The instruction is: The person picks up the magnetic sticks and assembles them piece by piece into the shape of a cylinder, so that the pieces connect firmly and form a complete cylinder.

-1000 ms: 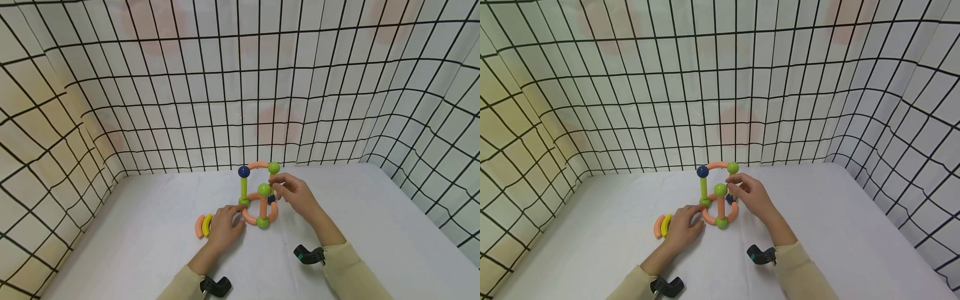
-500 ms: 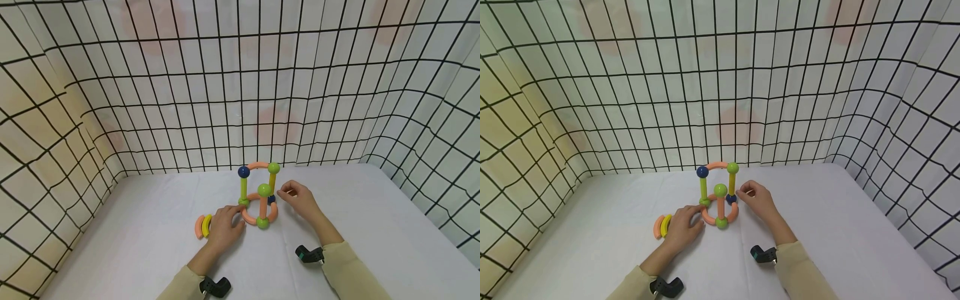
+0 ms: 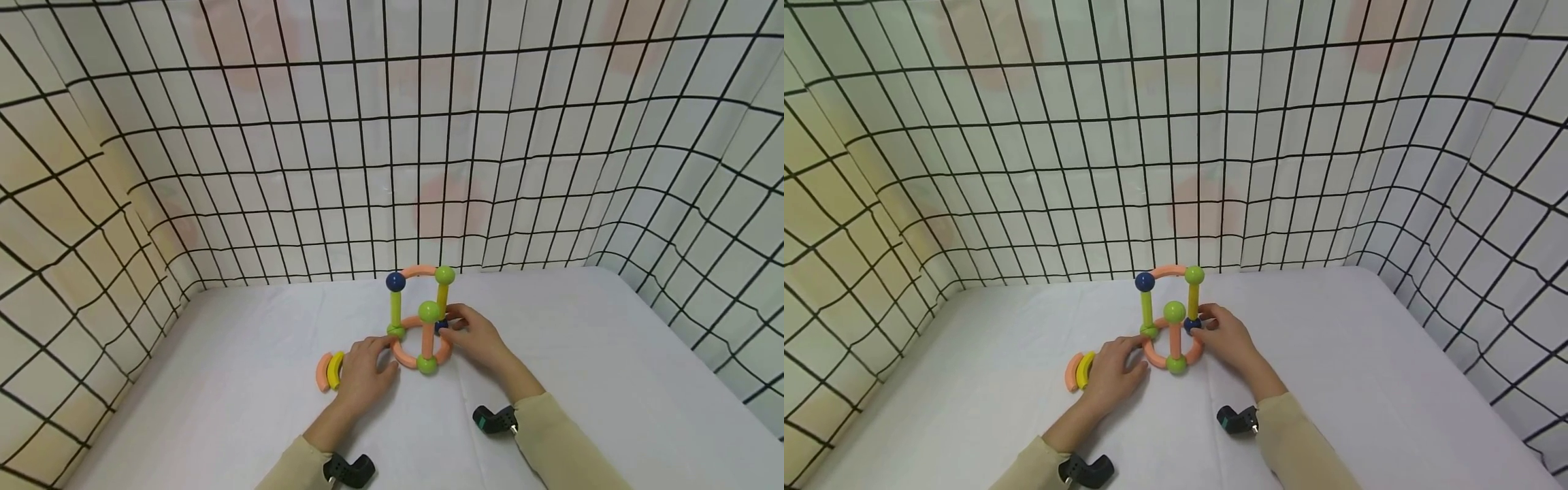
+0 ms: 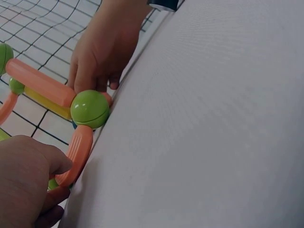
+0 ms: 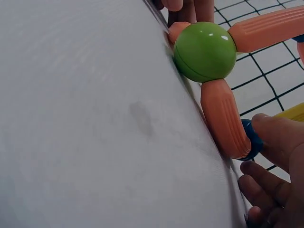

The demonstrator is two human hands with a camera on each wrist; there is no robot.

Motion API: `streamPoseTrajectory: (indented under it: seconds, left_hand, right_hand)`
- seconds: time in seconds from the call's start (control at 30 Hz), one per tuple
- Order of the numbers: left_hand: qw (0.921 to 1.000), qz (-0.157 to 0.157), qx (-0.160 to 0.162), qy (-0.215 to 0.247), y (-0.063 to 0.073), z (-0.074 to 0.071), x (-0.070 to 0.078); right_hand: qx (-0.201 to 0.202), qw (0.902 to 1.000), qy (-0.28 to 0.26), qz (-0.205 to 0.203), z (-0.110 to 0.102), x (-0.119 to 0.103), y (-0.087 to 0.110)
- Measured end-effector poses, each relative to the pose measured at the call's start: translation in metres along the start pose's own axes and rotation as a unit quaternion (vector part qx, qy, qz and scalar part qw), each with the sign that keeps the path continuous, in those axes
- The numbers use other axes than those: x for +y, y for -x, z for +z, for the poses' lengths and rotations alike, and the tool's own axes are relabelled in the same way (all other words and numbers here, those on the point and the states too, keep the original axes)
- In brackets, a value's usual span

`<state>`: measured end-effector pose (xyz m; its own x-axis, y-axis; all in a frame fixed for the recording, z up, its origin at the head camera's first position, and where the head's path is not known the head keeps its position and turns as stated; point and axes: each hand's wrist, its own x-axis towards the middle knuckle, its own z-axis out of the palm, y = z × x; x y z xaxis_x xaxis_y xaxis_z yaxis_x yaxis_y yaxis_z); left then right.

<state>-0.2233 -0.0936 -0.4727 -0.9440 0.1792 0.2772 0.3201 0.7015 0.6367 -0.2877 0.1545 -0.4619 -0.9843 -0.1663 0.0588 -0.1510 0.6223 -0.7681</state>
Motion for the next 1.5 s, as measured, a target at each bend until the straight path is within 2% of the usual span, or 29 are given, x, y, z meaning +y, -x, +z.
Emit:
streamPoseTrajectory:
  seconds: [0.3, 0.5, 0.67, 0.83, 1.0, 1.23, 1.37, 1.5]
  left_hand:
    - [1.0000, 0.004, -0.007, -0.005, 0.000, 0.000, -0.004]
    - [0.9996, 0.016, -0.013, -0.021, 0.000, 0.001, -0.003]
    - [0.9991, 0.011, -0.030, -0.027, 0.000, 0.002, -0.001]
    - [0.9987, -0.005, -0.050, 0.003, -0.001, -0.004, 0.004]
    - [0.9958, -0.010, -0.071, 0.056, -0.002, -0.019, 0.015]
    - [0.9921, -0.010, -0.092, 0.085, -0.007, -0.052, 0.024]
    - [0.9907, -0.033, -0.097, 0.090, -0.010, -0.074, 0.020]
    - [0.9873, -0.073, -0.104, 0.095, -0.011, -0.092, 0.012]
  right_hand:
    - [0.015, 0.9986, 0.050, -0.003, 0.008, 0.002, -0.006]
    - [0.022, 0.9986, 0.047, 0.004, 0.009, 0.003, -0.005]
    - [0.026, 0.9985, 0.048, 0.009, 0.007, 0.003, -0.004]
    - [0.032, 0.9982, 0.049, 0.009, 0.008, 0.003, -0.003]
    - [0.036, 0.9983, 0.045, 0.005, 0.009, 0.003, -0.002]
    - [0.040, 0.9974, 0.058, -0.013, 0.011, 0.006, -0.003]
    - [0.041, 0.9970, 0.063, -0.020, 0.010, 0.007, -0.002]
    - [0.037, 0.9972, 0.062, -0.018, 0.009, 0.005, -0.002]
